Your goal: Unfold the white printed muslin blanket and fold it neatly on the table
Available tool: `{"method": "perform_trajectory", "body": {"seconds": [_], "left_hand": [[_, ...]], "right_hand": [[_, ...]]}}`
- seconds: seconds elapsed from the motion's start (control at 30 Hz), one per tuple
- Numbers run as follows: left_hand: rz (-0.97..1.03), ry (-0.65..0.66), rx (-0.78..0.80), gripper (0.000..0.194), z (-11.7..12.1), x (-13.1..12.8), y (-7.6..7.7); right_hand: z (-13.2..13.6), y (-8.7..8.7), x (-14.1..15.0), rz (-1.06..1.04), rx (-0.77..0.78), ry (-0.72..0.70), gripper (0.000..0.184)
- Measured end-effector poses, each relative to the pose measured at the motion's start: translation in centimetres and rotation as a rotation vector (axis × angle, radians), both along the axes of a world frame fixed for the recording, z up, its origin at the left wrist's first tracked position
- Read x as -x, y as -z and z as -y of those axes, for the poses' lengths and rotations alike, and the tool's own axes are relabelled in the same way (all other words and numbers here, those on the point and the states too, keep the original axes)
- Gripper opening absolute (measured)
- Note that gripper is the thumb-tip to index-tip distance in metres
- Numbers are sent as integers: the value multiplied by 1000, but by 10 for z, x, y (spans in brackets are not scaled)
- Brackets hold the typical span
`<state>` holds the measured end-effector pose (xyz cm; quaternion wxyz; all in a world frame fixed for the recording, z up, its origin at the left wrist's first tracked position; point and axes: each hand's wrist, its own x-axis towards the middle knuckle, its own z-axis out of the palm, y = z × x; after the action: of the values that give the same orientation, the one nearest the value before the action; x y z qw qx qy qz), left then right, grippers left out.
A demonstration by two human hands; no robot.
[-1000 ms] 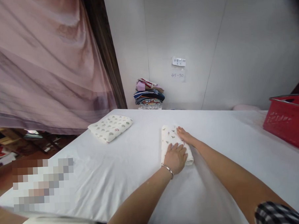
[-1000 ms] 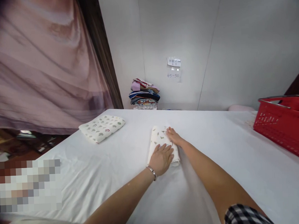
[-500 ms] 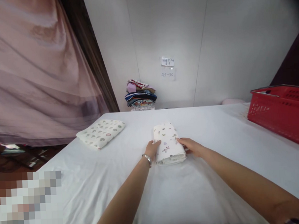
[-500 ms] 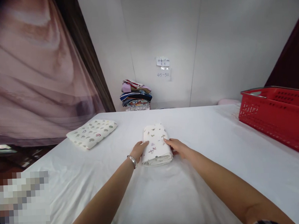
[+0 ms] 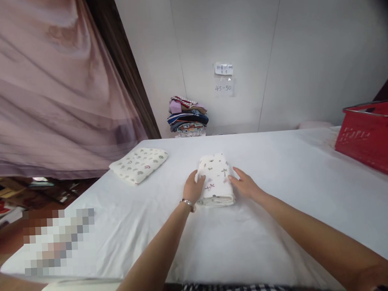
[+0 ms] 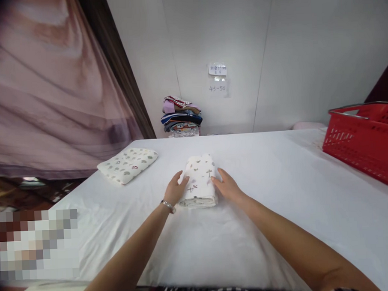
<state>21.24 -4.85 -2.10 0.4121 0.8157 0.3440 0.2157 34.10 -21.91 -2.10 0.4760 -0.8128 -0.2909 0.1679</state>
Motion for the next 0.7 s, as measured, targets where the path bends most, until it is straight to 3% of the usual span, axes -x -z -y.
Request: {"method": "perform_trajectory", "body": {"seconds": [0.1, 0.17, 0.27, 0.37, 0.47, 0.57, 0.63, 0.7], "left_hand": [[-49, 266, -486, 50, 21, 5, -2], [-131, 423, -681, 47, 33, 6, 2], [-204, 463, -787, 44, 43, 5, 12], [-199, 440, -805, 44, 44, 4, 17], [-185, 452, -714, 42, 41, 4, 13], [-152, 458, -417, 43, 32, 3, 2], [-66, 341, -154, 46, 21, 1, -6], [32, 135, 128, 52, 8, -2, -12]], "right_hand": [[-1, -8, 8, 342, -47, -110, 62], [-3, -2, 14, 435, 40, -268, 65], [-5, 17, 17, 391, 206, -420, 67], [-6, 28, 12, 295, 171, -443, 70], [-3, 24, 7, 97, -16, -346, 68], [2, 17, 1, -117, -163, -67, 64], [3, 16, -7, -273, -189, 52, 65], [0, 17, -15, -426, -193, 101, 66]]}}
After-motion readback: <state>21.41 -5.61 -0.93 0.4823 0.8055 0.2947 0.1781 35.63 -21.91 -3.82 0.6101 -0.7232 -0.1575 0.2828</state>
